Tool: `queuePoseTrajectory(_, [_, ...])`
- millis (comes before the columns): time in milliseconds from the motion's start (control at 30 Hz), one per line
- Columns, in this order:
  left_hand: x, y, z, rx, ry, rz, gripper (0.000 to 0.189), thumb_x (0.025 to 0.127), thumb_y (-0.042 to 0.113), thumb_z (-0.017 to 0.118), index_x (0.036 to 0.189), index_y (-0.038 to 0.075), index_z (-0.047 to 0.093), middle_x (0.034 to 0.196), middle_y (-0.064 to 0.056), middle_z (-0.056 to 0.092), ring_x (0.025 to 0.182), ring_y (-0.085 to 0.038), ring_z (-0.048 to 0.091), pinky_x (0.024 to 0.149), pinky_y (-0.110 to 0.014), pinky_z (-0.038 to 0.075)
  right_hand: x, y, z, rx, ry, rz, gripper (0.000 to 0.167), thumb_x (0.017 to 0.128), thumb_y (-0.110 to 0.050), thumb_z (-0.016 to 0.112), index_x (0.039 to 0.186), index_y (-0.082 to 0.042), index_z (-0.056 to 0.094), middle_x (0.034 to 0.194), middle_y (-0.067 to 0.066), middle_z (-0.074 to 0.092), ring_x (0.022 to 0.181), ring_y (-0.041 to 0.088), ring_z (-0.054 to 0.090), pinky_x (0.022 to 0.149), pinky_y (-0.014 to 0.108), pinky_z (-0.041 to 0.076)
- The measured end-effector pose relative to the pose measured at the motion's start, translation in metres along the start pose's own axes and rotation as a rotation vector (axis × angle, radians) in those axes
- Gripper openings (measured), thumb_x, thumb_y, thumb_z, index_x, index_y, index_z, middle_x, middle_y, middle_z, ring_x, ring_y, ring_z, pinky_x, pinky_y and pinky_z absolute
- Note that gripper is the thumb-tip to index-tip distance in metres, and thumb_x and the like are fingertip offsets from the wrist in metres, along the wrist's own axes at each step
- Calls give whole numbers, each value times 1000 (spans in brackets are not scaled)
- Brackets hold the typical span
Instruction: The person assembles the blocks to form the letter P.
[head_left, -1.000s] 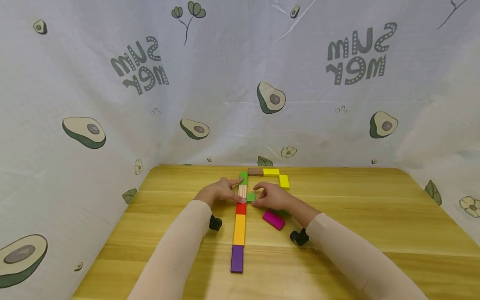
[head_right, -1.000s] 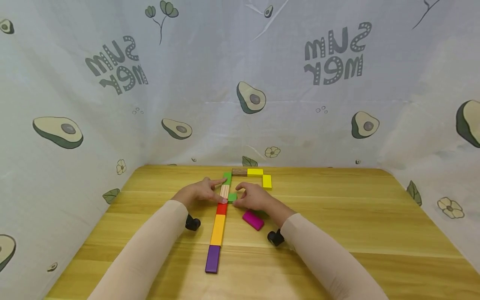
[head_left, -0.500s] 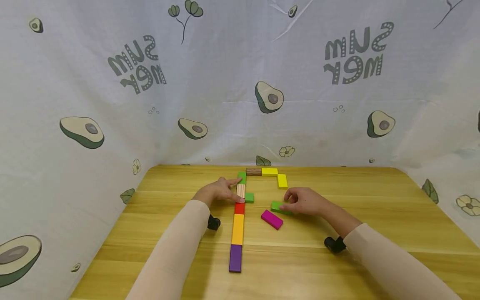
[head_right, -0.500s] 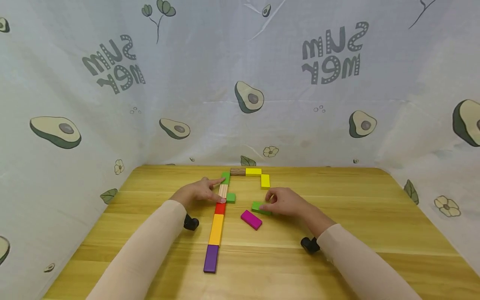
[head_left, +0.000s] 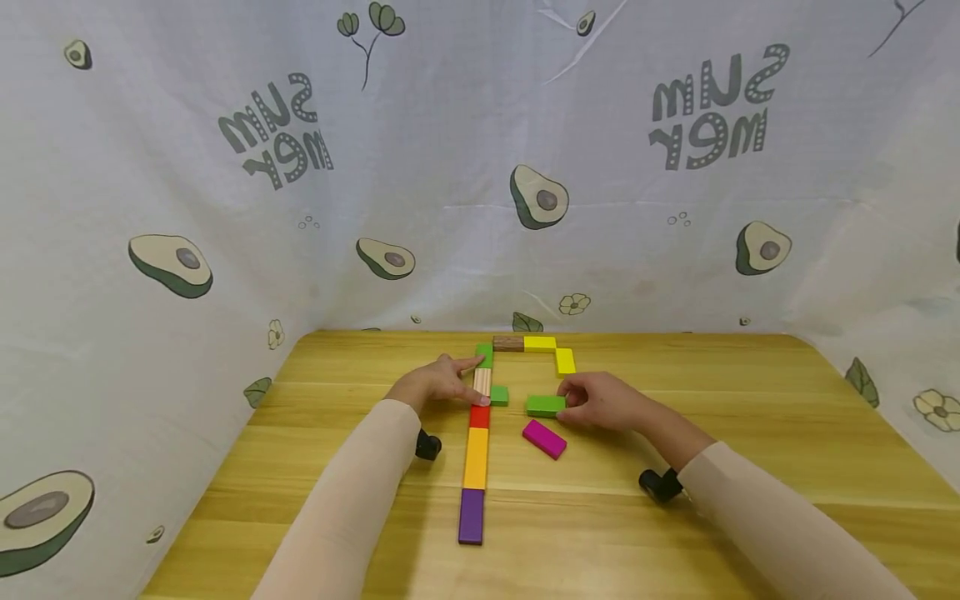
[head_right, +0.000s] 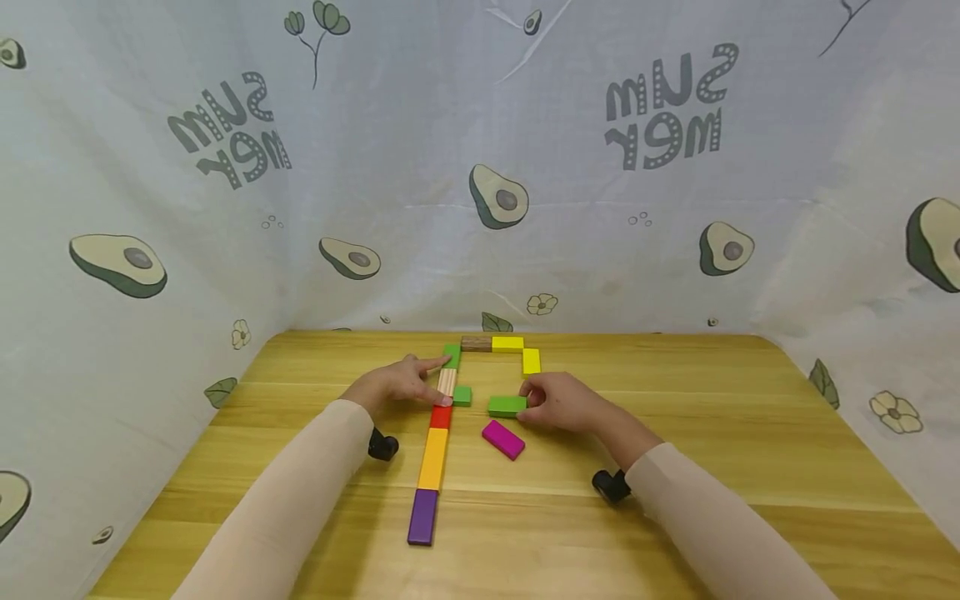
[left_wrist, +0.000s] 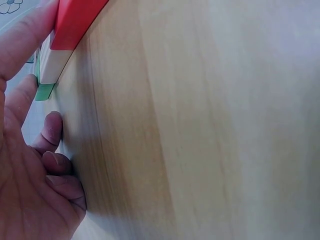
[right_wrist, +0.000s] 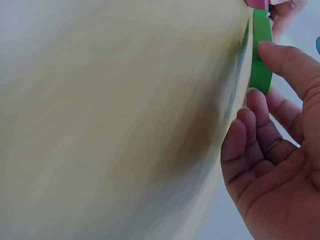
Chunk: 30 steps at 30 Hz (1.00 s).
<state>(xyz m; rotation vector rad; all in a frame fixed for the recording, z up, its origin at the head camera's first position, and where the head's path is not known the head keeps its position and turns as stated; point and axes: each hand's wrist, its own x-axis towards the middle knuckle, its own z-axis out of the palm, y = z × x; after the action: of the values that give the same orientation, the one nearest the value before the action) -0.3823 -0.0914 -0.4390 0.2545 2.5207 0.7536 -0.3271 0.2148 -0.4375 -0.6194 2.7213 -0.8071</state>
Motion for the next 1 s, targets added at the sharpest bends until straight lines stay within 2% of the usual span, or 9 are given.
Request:
queuePoseTrajectory(300, [0, 3, 0, 39, -4, 26, 93, 79, 59, 80, 157, 48, 31, 162, -18, 27, 150, -41, 30, 123, -62, 26, 21, -10, 6, -24, -3, 5, 32, 89, -29, 80, 110, -7, 67, 86, -1, 64, 79, 13, 55, 77, 29, 48])
queuePoseTrajectory(1000, [-2, 1, 0, 36, -7, 11, 94, 79, 60, 80, 158, 48, 30, 162, -19, 26, 152, -42, 27, 123, -63, 25, 30, -9, 12, 11, 1, 20, 33, 90, -28, 79, 114, -8, 66, 85, 0, 66, 76, 13, 55, 74, 28, 49])
